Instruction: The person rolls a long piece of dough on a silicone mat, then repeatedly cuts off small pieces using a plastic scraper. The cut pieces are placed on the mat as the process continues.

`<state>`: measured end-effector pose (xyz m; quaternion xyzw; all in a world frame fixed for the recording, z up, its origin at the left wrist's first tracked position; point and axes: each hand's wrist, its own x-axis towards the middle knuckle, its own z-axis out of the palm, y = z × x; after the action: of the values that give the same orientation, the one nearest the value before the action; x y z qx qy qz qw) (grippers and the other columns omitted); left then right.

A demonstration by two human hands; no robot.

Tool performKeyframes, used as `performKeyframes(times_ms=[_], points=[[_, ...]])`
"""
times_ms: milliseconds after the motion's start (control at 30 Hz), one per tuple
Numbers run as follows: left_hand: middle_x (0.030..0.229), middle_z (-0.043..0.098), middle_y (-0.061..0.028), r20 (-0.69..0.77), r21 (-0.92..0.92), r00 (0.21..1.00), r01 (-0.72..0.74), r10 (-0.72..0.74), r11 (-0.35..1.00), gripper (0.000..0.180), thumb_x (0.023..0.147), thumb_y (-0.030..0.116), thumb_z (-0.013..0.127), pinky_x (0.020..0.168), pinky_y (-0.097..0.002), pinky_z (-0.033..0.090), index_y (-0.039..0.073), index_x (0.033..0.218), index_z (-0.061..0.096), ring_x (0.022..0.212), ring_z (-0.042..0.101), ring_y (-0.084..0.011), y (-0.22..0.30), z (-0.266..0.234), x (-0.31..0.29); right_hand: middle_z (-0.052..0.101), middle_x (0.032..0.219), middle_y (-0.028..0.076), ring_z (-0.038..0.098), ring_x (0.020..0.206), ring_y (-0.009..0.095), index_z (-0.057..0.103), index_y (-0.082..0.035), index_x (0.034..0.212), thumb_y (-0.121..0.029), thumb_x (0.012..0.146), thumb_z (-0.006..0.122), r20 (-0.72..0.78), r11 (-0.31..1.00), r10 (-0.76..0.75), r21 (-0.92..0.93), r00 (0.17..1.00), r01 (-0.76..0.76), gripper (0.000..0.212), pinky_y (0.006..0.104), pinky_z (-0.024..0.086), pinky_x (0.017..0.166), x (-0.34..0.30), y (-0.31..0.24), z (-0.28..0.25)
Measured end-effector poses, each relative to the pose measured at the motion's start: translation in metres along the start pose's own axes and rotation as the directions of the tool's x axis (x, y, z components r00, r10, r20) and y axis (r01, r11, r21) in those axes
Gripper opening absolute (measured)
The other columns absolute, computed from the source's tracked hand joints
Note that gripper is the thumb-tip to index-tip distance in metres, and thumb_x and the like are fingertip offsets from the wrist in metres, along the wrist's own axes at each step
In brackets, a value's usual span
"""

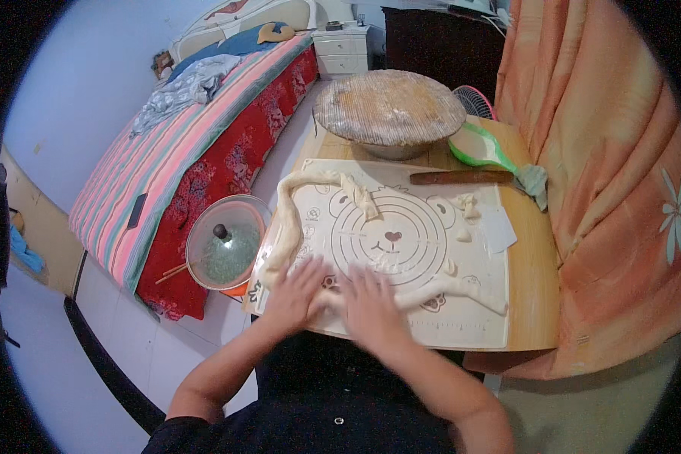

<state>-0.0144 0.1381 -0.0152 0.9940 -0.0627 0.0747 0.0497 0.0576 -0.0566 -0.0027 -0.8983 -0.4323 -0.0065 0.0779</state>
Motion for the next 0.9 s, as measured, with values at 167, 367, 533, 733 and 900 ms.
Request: performKeyframes(times_ms=[167,367,533,733,900], points=[[0.152,0.04,-0.011,-0.186,0.079,0.976,0.131,-0.115,0.988,0.06,0.098,0.042,0.047,0.117,-0.0509,0.022,0.007,0.146,0.04,0.143,0.033,-0.0249,-0.019,-0.002,0.085,0.027,0.159,0.015,0.023,0.147,0.029,0.034,-0.006,0.15,-0.043,0.099,0.044,-0.089,0.976,0.215,-0.026,0.973,-0.218,0.064,0.0487,0.012,0.12,0.074,0.066,-0.02],[0.152,0.04,-0.0132,-0.141,-0.045,0.979,0.142,-0.147,0.989,0.06,0.098,0.041,0.048,0.115,-0.0516,0.025,0.009,0.147,0.039,0.143,0.033,-0.0288,0.012,0.013,0.128,0.029,0.158,0.015,0.026,0.146,0.028,0.037,-0.002,0.147,-0.04,0.097,0.048,-0.103,0.937,0.35,0.062,0.931,-0.345,0.064,0.0462,0.016,0.12,0.056,0.088,-0.014],[0.154,0.037,-0.0129,0.001,-0.104,0.991,-0.136,0.137,0.985,0.066,0.092,0.045,0.052,0.114,-0.0543,0.025,0.012,0.148,0.038,0.143,0.034,-0.0287,0.053,-0.002,0.008,0.042,0.15,0.014,0.037,0.138,0.032,0.042,-0.005,0.145,-0.039,0.094,0.052,0.042,0.991,0.135,-0.016,0.99,-0.135,0.063,0.0489,0.019,0.118,-0.054,0.029,-0.023],[0.151,0.042,-0.0107,-0.116,0.048,0.992,0.063,-0.057,0.997,0.063,0.091,0.044,0.055,0.113,-0.0538,0.028,0.011,0.143,0.045,0.14,0.038,-0.0266,0.028,0.012,0.065,0.038,0.152,0.017,0.034,0.14,0.034,0.043,-0.004,0.143,-0.04,0.097,0.047,-0.182,0.974,0.225,0.069,0.957,-0.216,0.059,0.0494,0.022,0.116,0.013,0.065,-0.003],[0.131,0.059,-0.009,-0.104,-0.177,0.99,-0.114,0.097,0.978,0.048,0.089,0.03,0.059,0.102,-0.0435,0.042,0.01,0.132,0.055,0.124,0.053,-0.0285,0.009,0.008,0.085,0.036,0.153,0.017,0.033,0.141,0.031,0.045,-0.006,0.142,-0.044,0.099,0.041,-0.117,0.978,0.192,0.101,0.975,-0.18,0.058,0.0481,0.018,0.118,0.023,0.068,0.0]])
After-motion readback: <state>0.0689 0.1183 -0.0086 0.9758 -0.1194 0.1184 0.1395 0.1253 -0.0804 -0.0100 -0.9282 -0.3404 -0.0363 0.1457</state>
